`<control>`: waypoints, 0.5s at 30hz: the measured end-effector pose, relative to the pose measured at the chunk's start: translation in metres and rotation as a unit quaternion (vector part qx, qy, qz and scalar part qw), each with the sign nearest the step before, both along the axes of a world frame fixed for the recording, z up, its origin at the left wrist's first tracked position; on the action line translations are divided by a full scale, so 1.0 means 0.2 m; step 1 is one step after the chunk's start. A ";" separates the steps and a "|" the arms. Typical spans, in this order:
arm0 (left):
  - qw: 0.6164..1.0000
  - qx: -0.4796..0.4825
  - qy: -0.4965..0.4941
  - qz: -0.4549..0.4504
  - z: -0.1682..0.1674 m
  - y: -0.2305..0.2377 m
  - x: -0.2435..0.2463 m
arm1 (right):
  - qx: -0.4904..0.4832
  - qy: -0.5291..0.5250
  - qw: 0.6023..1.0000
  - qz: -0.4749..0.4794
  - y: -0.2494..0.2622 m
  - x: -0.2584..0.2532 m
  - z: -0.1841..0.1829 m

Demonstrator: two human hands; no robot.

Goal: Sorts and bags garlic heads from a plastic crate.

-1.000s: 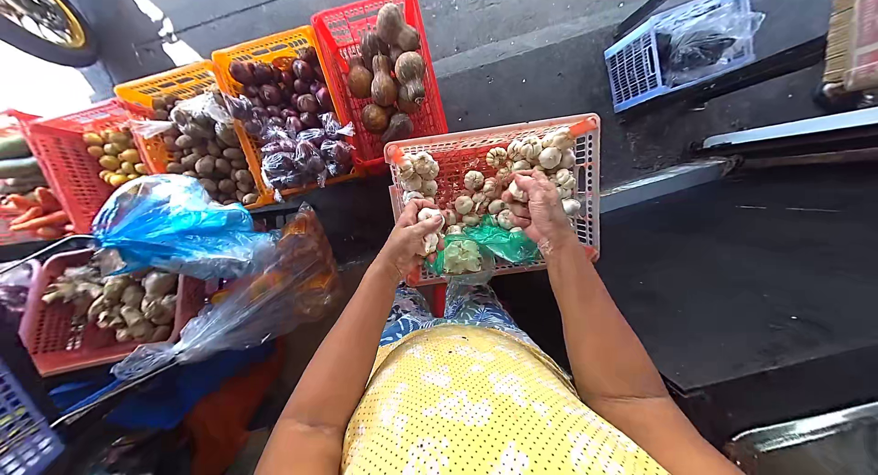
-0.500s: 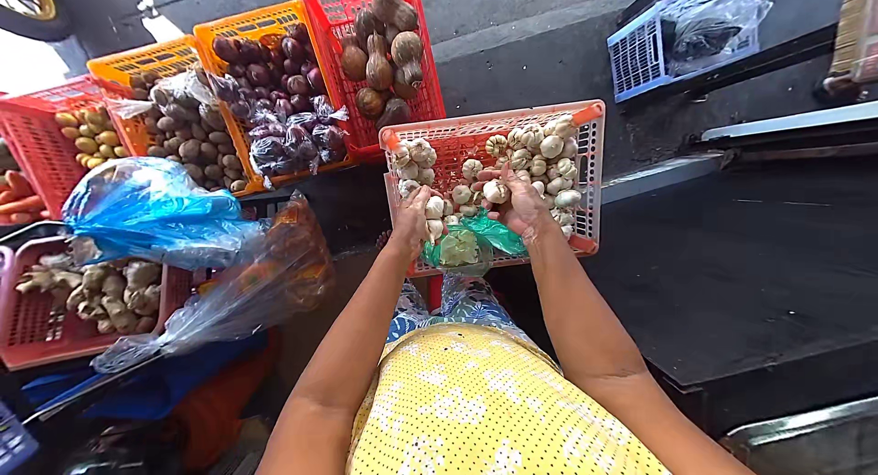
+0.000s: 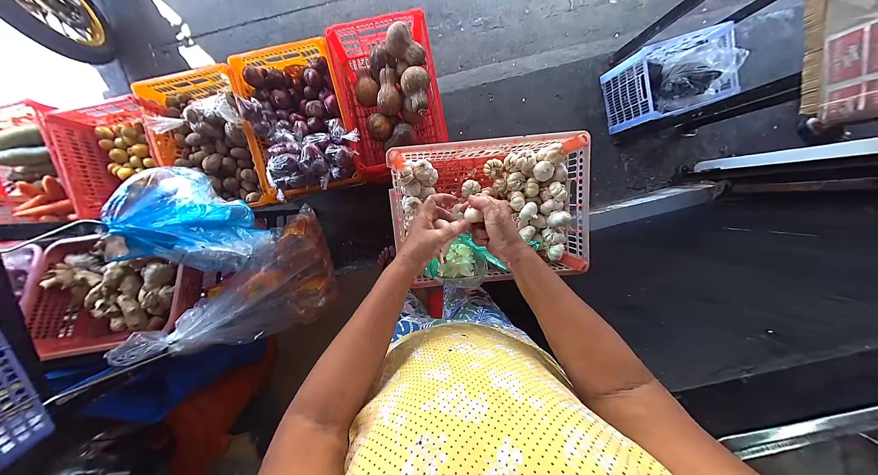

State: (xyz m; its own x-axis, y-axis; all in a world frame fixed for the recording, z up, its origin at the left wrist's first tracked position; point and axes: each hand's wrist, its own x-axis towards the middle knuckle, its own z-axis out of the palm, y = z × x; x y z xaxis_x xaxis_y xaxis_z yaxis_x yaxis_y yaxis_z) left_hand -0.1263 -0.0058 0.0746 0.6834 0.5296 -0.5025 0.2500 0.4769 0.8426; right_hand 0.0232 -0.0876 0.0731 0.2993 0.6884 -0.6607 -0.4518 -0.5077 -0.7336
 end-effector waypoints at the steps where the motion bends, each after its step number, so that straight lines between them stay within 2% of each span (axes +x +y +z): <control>1: 0.999 0.034 0.014 -0.019 0.05 -0.01 0.01 | -0.003 -0.043 0.999 0.013 0.00 -0.01 0.02; 3: 0.993 0.101 0.043 -0.041 0.12 -0.03 0.04 | 0.006 -0.126 0.990 0.056 -0.02 -0.02 0.05; 5: 0.989 0.132 0.056 -0.040 0.16 -0.04 0.05 | 0.028 -0.147 0.986 0.070 -0.01 -0.02 0.09; 11: 0.998 0.038 -0.026 -0.037 0.22 0.03 -0.02 | 0.085 0.045 0.995 -0.034 -0.05 -0.02 0.21; 15: 0.997 0.016 -0.066 -0.039 0.29 0.03 -0.06 | 0.124 0.048 0.990 -0.040 -0.09 -0.04 0.24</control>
